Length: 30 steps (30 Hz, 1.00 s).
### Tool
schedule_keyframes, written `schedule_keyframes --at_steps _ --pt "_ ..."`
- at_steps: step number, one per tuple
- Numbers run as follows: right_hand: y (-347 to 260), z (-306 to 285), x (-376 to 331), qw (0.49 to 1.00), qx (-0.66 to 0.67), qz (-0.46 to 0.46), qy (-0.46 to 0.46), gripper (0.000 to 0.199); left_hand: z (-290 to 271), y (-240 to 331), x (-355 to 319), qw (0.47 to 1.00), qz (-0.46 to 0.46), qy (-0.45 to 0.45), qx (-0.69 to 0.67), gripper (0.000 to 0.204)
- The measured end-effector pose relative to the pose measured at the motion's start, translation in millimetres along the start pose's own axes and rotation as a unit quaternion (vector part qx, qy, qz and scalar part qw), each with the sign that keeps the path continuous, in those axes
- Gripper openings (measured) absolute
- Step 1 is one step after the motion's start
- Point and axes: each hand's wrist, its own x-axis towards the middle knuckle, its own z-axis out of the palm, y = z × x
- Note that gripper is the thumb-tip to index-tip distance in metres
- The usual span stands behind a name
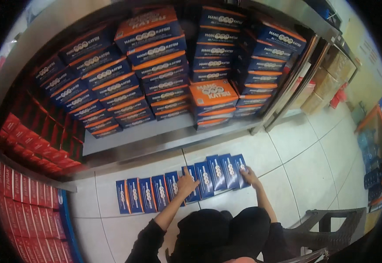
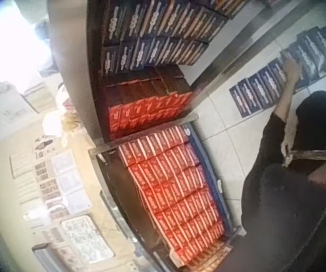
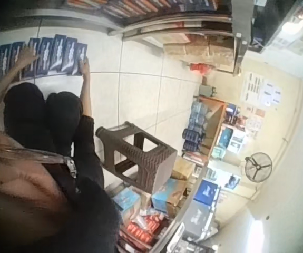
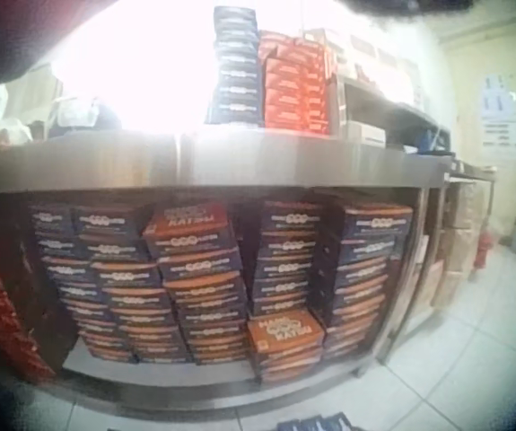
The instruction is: The person folds and assembles cardboard food boxes, stacks them on a counter, and organizes several stacks on a lower shelf by hand.
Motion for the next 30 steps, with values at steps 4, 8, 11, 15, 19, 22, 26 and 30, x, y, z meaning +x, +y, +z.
schedule_keyframes --at_steps 4,8,11,15,19,22,26,30 --pt "15 -4 -15 0.996 0.010 -0.055 0.065 0.070 4 12 -6 0.998 0.045 -0.023 -0.046 0.110" --pt "-89 -13 -94 0.970 0.064 -0.203 0.117 0.074 -61 38 -65 0.989 0.100 0.090 -0.068 0.101" --pt "-195 -49 -147 0.927 -0.065 -0.290 0.229 0.087 -128 85 -92 0.937 0.211 0.217 -0.175 0.090" --pt "-348 -73 -182 0.783 -0.147 -0.532 0.286 0.089 -162 131 -58 0.824 0.287 0.291 -0.392 0.076" --pt "-458 -65 -184 0.583 -0.324 -0.696 0.266 0.068 -159 161 13 0.724 0.300 0.331 -0.526 0.068" --pt "-500 -63 -161 0.576 -0.385 -0.683 0.231 0.069 -155 185 50 0.657 0.292 0.310 -0.622 0.071" --pt "-533 -69 -109 0.620 -0.447 -0.613 0.200 0.074 -137 199 86 0.706 0.236 0.391 -0.542 0.075" --pt "-541 -75 -59 0.610 -0.475 -0.606 0.187 0.076 -131 207 111 0.830 0.130 0.432 -0.329 0.089"
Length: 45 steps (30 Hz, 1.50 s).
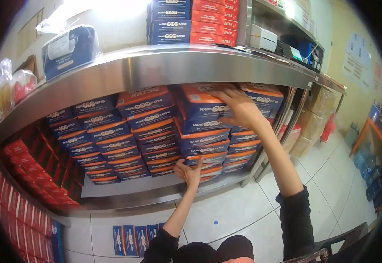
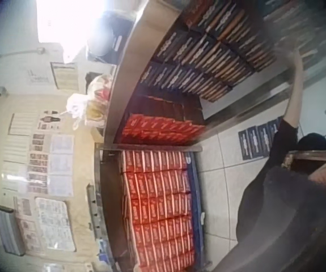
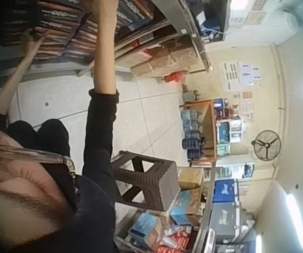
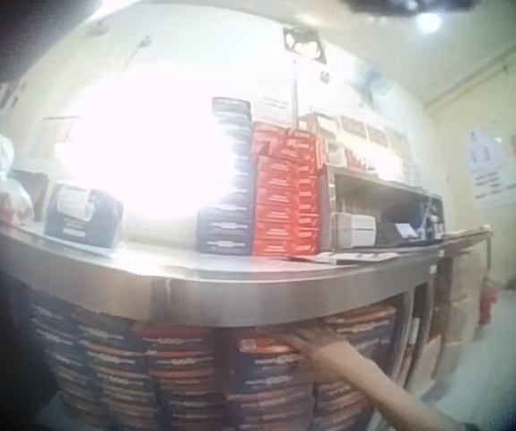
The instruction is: The person folds and assembles cardboard food boxes, stacks them on a counter, and organizes several stacks on a lower shelf by hand.
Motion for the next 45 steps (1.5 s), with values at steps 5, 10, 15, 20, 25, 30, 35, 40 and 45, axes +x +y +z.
schedule_keyframes --at_steps 5,10,15,20,25,30,35,40,45 --pt "10 21 10 0.991 -0.130 0.000 0.036 0.083 -7 -6 20 0.995 0.044 0.053 0.075 0.082" --pt "-2 15 2 0.990 -0.128 0.041 0.046 0.080 -33 58 43 0.945 0.228 0.104 -0.209 0.076" --pt "-6 17 -25 0.982 -0.129 0.087 0.106 0.078 -20 81 74 0.949 0.268 0.002 -0.166 0.073" --pt "4 21 -57 0.972 -0.129 0.136 0.138 0.073 -21 81 83 0.950 0.262 -0.066 -0.155 0.075" --pt "-4 41 -64 0.981 -0.083 0.096 0.149 0.078 -37 83 76 0.923 0.320 0.181 -0.117 0.081" --pt "-29 34 -62 0.981 -0.064 0.108 0.150 0.068 -82 91 119 0.908 0.310 0.276 0.059 0.084" --pt "-51 44 -41 0.986 -0.047 0.055 0.152 0.066 -102 82 156 0.888 0.368 0.231 0.149 0.080" --pt "-57 46 -19 0.986 -0.047 0.060 0.148 0.069 -111 72 181 0.852 0.389 0.080 0.341 0.084" --pt "-57 56 -9 0.983 -0.066 0.059 0.158 0.069 -107 66 201 0.845 0.417 0.067 0.326 0.082"
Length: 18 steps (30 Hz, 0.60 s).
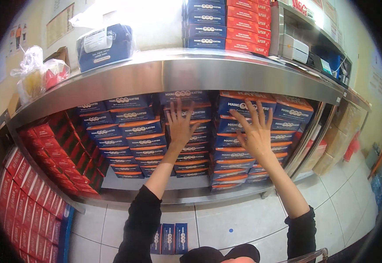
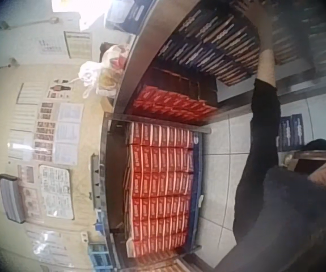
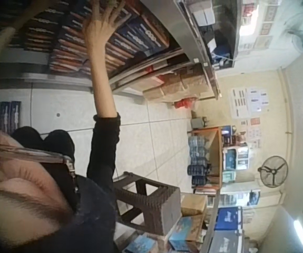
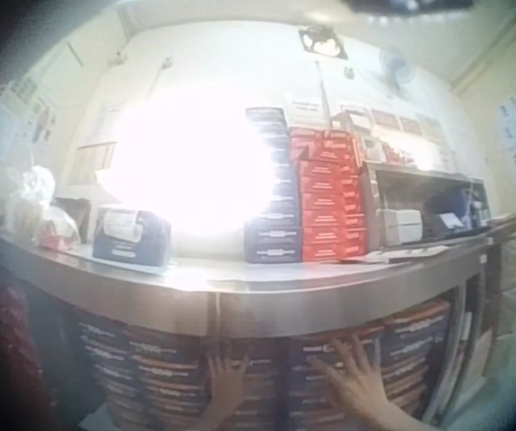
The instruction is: The person folds and assembles cardboard food boxes, stacks them on a counter, and organizes several stacks on a lower shelf by hand.
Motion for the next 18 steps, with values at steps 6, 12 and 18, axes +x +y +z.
schedule_keyframes --at_steps 6,12,18 --pt "12 6 -2 1.000 0.000 -0.018 0.006 0.060 7 2 2 1.000 0.017 0.007 0.014 0.077" --pt "14 12 -2 0.999 -0.021 -0.019 0.028 0.067 2 5 1 1.000 0.002 -0.006 0.001 0.073" --pt "-1 -2 -21 0.999 0.019 -0.025 0.029 0.049 -6 7 0 1.000 0.024 -0.008 -0.015 0.075"
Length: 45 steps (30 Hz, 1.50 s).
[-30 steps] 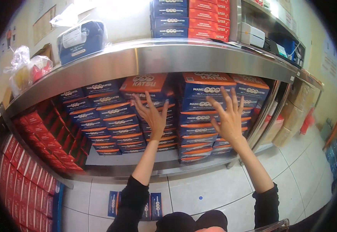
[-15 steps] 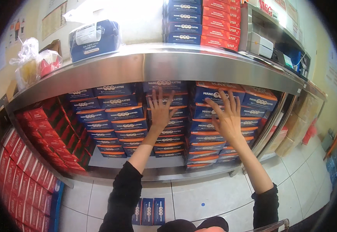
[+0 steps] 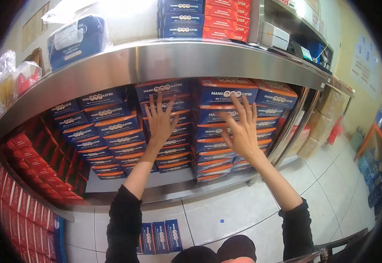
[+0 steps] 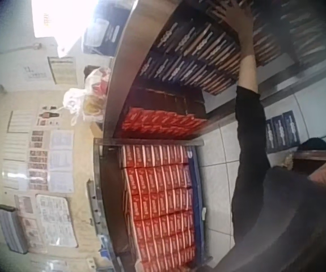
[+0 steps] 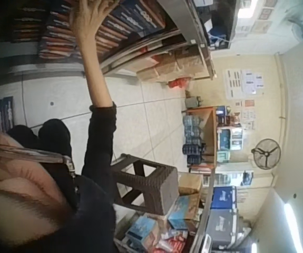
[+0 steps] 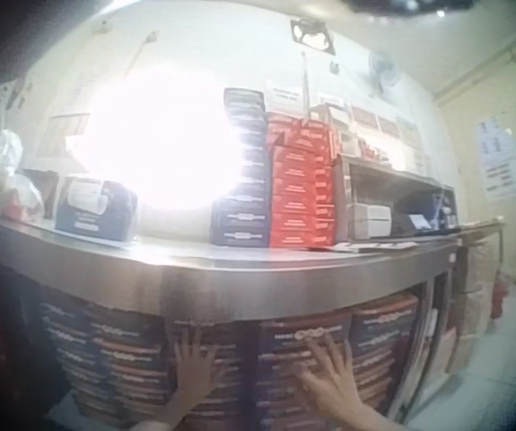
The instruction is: The person folds and assembles cardboard food boxes, stacks them on a counter, and organizes several stacks on a lower shelf by hand.
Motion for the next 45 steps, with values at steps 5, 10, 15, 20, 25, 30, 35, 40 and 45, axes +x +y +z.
schedule_keyframes --at_steps 5,10,15,20,25,30,35,40,45 --pt "-27 -32 -48 0.993 0.104 0.025 -0.040 0.048 -4 -6 -5 1.000 0.014 0.007 -0.002 0.073" --pt "-33 -63 -106 0.972 0.161 0.039 -0.164 0.048 -3 -7 -4 0.999 0.026 0.019 0.003 0.073" --pt "-27 -79 -141 0.957 0.160 0.058 -0.236 0.047 -7 -6 -4 0.999 0.032 0.006 -0.002 0.076" --pt "-28 -86 -157 0.944 0.171 0.098 -0.264 0.043 -10 -5 -5 0.999 0.043 0.027 -0.011 0.077" --pt "-32 -84 -166 0.935 0.188 0.084 -0.290 0.041 -15 -4 -7 0.999 0.038 0.023 -0.003 0.076" --pt "-36 -82 -171 0.932 0.200 0.082 -0.292 0.041 -20 -7 -7 0.997 0.011 0.044 -0.063 0.085" --pt "-39 -84 -178 0.921 0.219 0.094 -0.307 0.042 -22 -24 -2 1.000 0.004 -0.019 -0.021 0.101" --pt "-41 -89 -187 0.914 0.231 0.125 -0.309 0.042 -14 -31 -5 0.998 0.021 -0.020 0.050 0.103" --pt "-45 -93 -191 0.901 0.254 0.148 -0.318 0.040 -10 -28 -8 0.998 0.019 -0.020 0.053 0.104"
